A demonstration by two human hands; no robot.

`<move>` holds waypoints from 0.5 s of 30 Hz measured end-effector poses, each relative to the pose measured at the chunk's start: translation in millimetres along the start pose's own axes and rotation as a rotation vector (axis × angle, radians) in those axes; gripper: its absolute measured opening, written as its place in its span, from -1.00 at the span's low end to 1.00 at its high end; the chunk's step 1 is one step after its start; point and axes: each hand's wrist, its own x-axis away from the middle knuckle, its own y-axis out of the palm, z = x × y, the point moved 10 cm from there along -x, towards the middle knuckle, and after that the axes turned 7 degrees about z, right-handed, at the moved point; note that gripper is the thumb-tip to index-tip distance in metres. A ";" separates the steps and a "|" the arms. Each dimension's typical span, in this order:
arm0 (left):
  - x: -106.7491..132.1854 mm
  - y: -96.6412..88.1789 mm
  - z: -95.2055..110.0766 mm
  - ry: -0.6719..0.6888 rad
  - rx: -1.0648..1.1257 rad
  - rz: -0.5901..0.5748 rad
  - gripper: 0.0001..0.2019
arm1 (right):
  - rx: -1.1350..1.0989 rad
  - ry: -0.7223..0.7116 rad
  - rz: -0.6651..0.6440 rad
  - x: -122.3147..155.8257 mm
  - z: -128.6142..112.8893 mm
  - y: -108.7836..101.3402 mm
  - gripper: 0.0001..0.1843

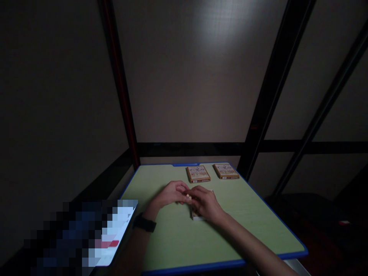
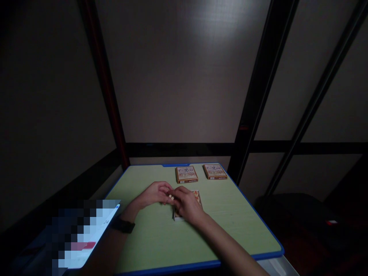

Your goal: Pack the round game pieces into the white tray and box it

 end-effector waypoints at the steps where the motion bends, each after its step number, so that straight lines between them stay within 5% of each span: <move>1: -0.2 0.5 -0.1 -0.002 -0.010 0.000 -0.48 | -0.005 -0.005 0.005 -0.1 -0.3 -0.4 -0.78; 15: 5.9 12.8 1.1 0.012 0.027 -0.105 -0.41 | -0.152 0.023 -0.141 -1.3 -16.1 -5.0 -0.75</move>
